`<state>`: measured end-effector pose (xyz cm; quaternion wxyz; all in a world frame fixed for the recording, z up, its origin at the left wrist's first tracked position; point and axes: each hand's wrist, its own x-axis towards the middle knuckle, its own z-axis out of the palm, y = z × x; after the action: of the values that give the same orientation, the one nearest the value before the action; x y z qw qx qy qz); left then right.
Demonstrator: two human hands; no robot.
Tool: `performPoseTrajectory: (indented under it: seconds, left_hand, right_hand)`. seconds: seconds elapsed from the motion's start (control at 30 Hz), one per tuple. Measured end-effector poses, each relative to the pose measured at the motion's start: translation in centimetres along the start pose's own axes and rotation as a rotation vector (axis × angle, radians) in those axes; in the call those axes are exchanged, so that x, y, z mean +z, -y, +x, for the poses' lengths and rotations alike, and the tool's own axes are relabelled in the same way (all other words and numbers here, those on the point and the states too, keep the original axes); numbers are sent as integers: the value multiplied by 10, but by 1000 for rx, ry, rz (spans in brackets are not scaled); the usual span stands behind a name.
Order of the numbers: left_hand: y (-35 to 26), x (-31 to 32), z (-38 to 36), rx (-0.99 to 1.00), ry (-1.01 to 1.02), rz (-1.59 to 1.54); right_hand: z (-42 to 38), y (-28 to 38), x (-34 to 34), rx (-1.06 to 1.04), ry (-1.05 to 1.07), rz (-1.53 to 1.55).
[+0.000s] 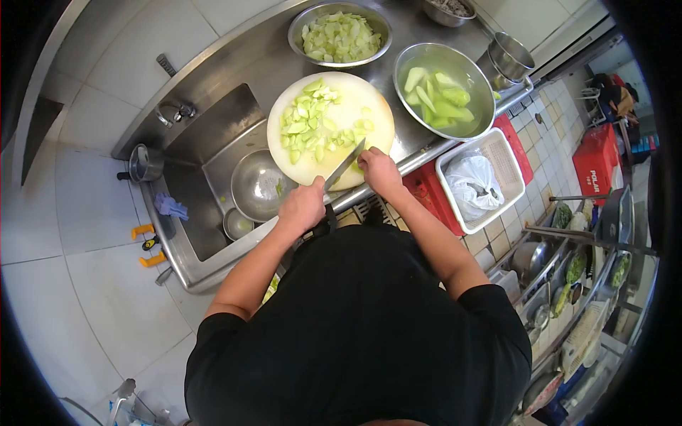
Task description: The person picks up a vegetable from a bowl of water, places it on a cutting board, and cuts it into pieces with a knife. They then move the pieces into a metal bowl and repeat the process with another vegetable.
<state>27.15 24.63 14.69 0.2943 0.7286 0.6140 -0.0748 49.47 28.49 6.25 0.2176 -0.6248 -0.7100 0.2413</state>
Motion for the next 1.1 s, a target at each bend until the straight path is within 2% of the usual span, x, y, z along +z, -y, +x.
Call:
performPoseTrajectory:
  seconds: [0.07,0.17,0.27,0.37,0.5,0.73,0.87,1.1]
  left_hand:
    - [-11,-13,-10,1,-8,2]
    - [11,17,5,10,-14,-22]
    - [-4,-14,-10,44,-34,26]
    - [1,7,-8,47,-46,8]
    - [1,1,-5,35,-12,23]
    - [12,6,10,29,-44,-46]
    - [27,6,28,6,-144,-105]
    - [12,-25,6,-16,-101,-14]
  right_hand:
    - [-3,-1,1,15,-7,-12]
    - [-2,-2,4,26,16,-20]
    - [-6,-6,5,35,61,-38]
    - [-5,0,3,44,45,-52]
    - [-2,-5,9,22,-16,-43]
    - [-11,-3,6,61,31,-34]
    - [-4,-4,13,23,-9,1]
    - [17,-6,25,-80,-38,-17]
